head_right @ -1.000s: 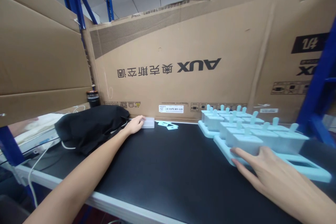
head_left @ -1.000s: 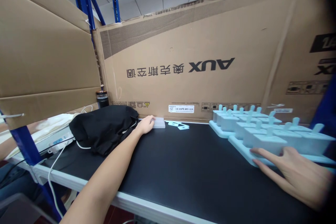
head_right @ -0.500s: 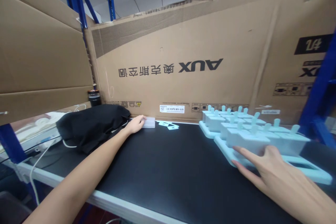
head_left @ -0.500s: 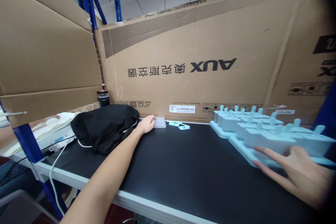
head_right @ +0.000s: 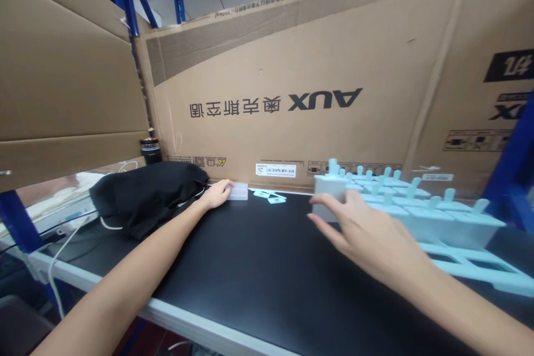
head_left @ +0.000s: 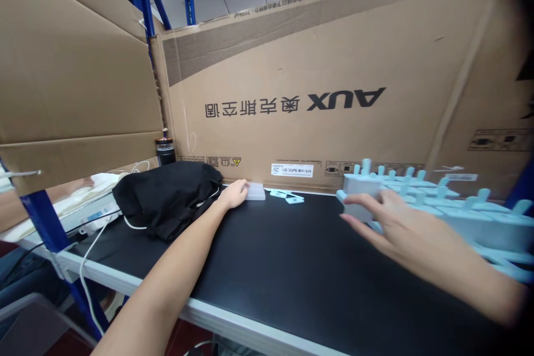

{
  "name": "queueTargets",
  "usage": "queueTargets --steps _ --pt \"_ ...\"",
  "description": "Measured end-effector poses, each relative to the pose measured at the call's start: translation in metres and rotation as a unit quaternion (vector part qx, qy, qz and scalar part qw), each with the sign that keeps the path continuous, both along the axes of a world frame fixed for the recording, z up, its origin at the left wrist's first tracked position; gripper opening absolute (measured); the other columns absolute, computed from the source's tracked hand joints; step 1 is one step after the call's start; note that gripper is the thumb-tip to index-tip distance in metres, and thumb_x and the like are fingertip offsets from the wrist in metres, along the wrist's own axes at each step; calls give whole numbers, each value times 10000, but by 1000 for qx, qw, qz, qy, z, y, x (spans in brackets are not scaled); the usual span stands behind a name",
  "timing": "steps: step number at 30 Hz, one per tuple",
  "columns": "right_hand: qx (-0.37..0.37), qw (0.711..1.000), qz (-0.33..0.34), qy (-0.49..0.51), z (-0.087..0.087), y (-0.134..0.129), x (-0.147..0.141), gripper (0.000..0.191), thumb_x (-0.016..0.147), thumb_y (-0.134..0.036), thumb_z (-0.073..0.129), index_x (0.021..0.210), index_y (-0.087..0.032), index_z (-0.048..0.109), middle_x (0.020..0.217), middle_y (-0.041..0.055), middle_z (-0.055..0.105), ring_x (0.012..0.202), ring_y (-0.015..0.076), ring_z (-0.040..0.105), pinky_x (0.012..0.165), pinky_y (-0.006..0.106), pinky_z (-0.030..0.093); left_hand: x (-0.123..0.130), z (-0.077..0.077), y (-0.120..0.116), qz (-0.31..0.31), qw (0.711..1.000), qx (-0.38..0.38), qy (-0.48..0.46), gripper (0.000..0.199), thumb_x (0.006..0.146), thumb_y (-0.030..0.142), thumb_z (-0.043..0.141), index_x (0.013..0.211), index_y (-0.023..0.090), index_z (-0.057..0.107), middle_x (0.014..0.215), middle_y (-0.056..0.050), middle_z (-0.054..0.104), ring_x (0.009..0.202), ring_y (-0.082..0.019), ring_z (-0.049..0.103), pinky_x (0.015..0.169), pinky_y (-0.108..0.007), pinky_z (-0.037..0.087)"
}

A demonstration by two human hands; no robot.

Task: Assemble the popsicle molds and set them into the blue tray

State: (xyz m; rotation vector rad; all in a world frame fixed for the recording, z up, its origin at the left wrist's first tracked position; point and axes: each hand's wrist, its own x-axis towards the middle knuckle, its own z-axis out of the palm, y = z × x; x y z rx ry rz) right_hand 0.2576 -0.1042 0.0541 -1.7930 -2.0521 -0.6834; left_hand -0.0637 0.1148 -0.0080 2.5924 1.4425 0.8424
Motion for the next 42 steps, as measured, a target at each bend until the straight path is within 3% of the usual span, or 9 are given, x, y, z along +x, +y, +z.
queueTargets --steps 6,12,23,27,33,42 --pt "-105 992 52 -54 -5 58 -46 394 892 -430 285 1209 -287 472 896 72 465 575 163 535 572 298 389 1 0 0 1 1000 6 4 295 882 234 335 1087 227 546 1175 -42 582 1085 -198 548 980 -329 405" --pt "-158 985 55 -50 -18 95 -58 573 825 -364 407 1387 -322 301 997 108 473 706 218 596 614 303 388 0 -2 3 4 1000 5 9 290 885 243 337 1089 232 542 1177 -35 578 1084 -193 547 971 -321 412" --pt "-181 982 30 -38 -17 102 -57 573 792 -333 428 1343 -228 310 933 123 490 713 241 576 652 338 373 0 -2 2 2 1000 10 13 283 880 239 335 1081 237 535 1177 -31 579 1084 -191 549 964 -326 420" --pt "-162 985 35 -42 -20 103 -56 495 795 -269 390 1290 -246 377 965 121 449 699 215 560 628 322 368 0 -1 1 5 1000 12 15 287 882 240 333 1084 229 538 1181 -34 579 1083 -188 548 960 -317 422" --pt "-120 988 15 -91 -20 108 -57 386 811 -271 377 1186 -242 469 950 131 444 756 246 526 656 363 376 0 -1 1 3 1000 14 17 291 883 243 327 1083 227 537 1176 -40 577 1067 -195 554 943 -326 432" --pt "-144 984 46 -93 -5 126 -57 357 885 -229 262 1164 -214 484 968 162 471 772 238 513 653 360 392 0 -1 2 6 1000 15 19 285 884 245 329 1079 238 536 1173 -32 576 1071 -189 553 953 -328 428"
